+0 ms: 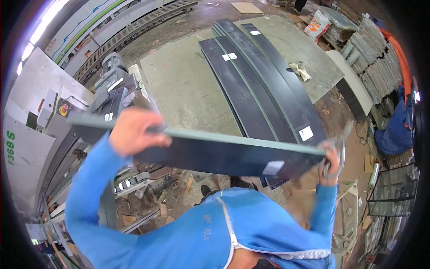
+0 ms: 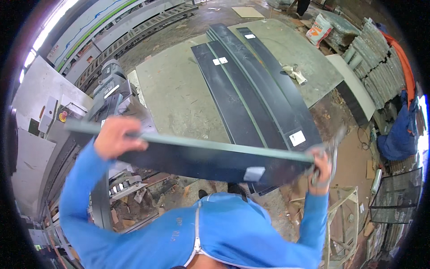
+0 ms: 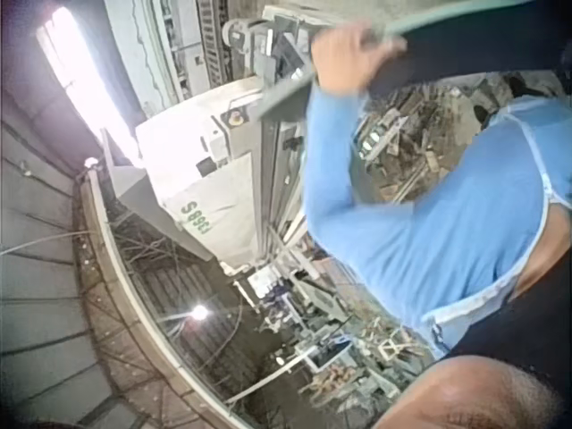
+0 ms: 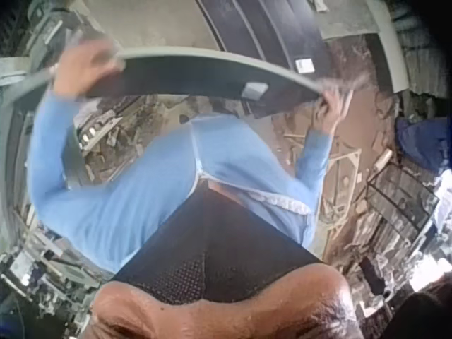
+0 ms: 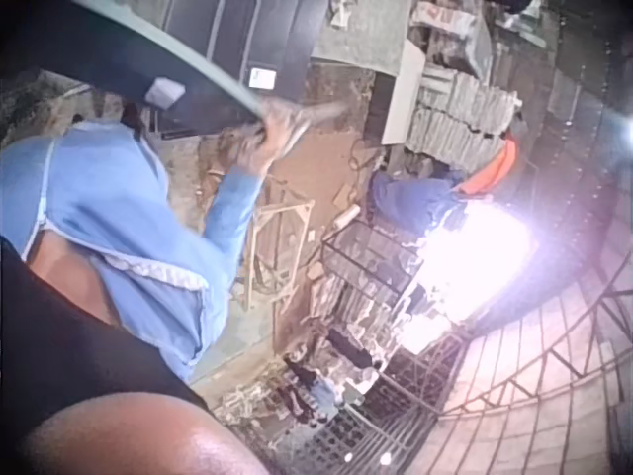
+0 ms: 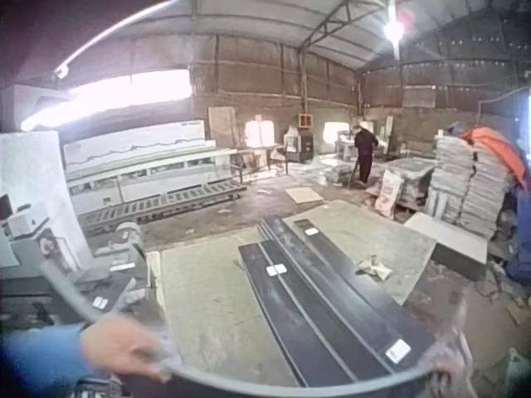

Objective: The person uses tin snips to trim the edges of long, dark-colored rectangular panels. They repeatedly pick up a panel, cut along the edge, and place the trimmed piece onto a roller conveyor system. The person handles the panels one at a time, moving them from a workbench to the conveyor.

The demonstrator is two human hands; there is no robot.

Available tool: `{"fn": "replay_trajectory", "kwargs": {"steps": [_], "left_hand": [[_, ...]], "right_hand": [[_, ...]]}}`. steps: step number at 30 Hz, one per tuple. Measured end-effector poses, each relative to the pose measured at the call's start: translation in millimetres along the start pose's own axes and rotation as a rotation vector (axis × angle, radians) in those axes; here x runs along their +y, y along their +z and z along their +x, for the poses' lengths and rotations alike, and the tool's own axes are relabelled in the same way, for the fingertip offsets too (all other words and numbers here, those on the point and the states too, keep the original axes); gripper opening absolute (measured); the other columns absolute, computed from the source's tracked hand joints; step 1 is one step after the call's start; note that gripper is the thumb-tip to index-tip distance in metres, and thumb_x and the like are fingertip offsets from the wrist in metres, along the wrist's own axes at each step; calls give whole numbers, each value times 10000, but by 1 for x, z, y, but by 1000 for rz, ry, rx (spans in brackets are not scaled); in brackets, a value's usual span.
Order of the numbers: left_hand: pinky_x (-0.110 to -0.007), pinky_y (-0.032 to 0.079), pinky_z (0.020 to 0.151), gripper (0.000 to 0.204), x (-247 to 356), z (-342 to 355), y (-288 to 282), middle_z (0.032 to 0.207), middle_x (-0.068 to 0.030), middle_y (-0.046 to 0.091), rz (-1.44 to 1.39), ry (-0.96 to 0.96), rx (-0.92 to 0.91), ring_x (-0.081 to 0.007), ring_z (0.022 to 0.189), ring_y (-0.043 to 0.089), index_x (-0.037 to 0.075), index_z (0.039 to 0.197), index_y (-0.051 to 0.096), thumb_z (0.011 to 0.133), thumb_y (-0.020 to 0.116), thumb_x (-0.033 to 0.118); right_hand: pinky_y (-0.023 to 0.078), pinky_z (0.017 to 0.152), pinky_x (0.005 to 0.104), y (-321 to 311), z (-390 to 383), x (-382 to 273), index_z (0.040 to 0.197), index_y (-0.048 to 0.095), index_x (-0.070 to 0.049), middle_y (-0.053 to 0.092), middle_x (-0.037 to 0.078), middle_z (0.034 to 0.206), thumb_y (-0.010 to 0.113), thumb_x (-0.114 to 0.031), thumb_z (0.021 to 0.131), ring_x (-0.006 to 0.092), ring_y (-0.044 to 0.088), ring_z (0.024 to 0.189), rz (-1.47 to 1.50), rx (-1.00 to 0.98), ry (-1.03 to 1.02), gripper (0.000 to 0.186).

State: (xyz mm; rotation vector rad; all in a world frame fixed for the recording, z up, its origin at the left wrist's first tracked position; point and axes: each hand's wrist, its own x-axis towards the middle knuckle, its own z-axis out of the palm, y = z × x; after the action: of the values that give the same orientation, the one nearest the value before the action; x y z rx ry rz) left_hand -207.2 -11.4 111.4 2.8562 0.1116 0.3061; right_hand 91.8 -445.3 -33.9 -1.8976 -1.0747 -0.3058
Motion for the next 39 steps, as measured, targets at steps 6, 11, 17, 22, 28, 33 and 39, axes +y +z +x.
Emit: {"fn": "replay_trajectory", "kwargs": {"steps": [6,11,17,22,28,33,39], "left_hand": [[-372,365,520,476,-45,198,83,538,-77,512,-256,377,-728,-182,526,483,32,621,586,679,718,486],[-346,433,636,460,-27,311,183,705,-83,625,-211,443,-977,-191,694,579,54,786,693,680,738,500],[-420,463,709,381,-42,331,211,824,-123,647,144,475,-407,-291,830,604,74,817,686,715,693,441],[-432,466,716,336,-54,217,117,832,-135,602,-179,193,47,-319,834,583,66,890,637,772,624,381],[-462,474,778,326,-225,-138,19,929,-165,647,328,-853,247,-337,915,610,65,909,674,872,481,326],[-478,425,897,739,-309,-418,58,1004,-253,628,338,-1680,292,-417,1000,576,-1,929,675,873,317,644],[-458,402,886,927,-334,-453,89,985,-330,596,-246,-1406,344,-462,1011,542,-104,906,646,816,289,748]], "right_hand": [[434,625,257,8,-136,-99,949,608,-21,577,27,853,614,-124,815,123,553,763,625,565,926,169],[429,534,242,37,-162,-128,926,585,27,559,38,782,653,-120,792,112,538,632,600,721,1087,211],[442,524,237,58,-137,-97,870,587,38,582,56,768,648,-100,789,119,553,616,736,674,997,171],[451,532,266,43,-122,-48,914,604,0,604,78,760,624,-107,805,120,576,635,-65,129,990,154],[471,629,320,40,-47,-90,898,566,-25,583,59,767,640,-161,834,173,553,642,-409,370,688,168],[448,616,346,111,-7,-114,893,547,-29,549,64,727,665,-198,827,201,510,626,11,96,559,216],[400,556,377,203,51,-210,792,471,-29,475,136,654,698,-159,751,297,446,573,-166,-256,50,265]]}}
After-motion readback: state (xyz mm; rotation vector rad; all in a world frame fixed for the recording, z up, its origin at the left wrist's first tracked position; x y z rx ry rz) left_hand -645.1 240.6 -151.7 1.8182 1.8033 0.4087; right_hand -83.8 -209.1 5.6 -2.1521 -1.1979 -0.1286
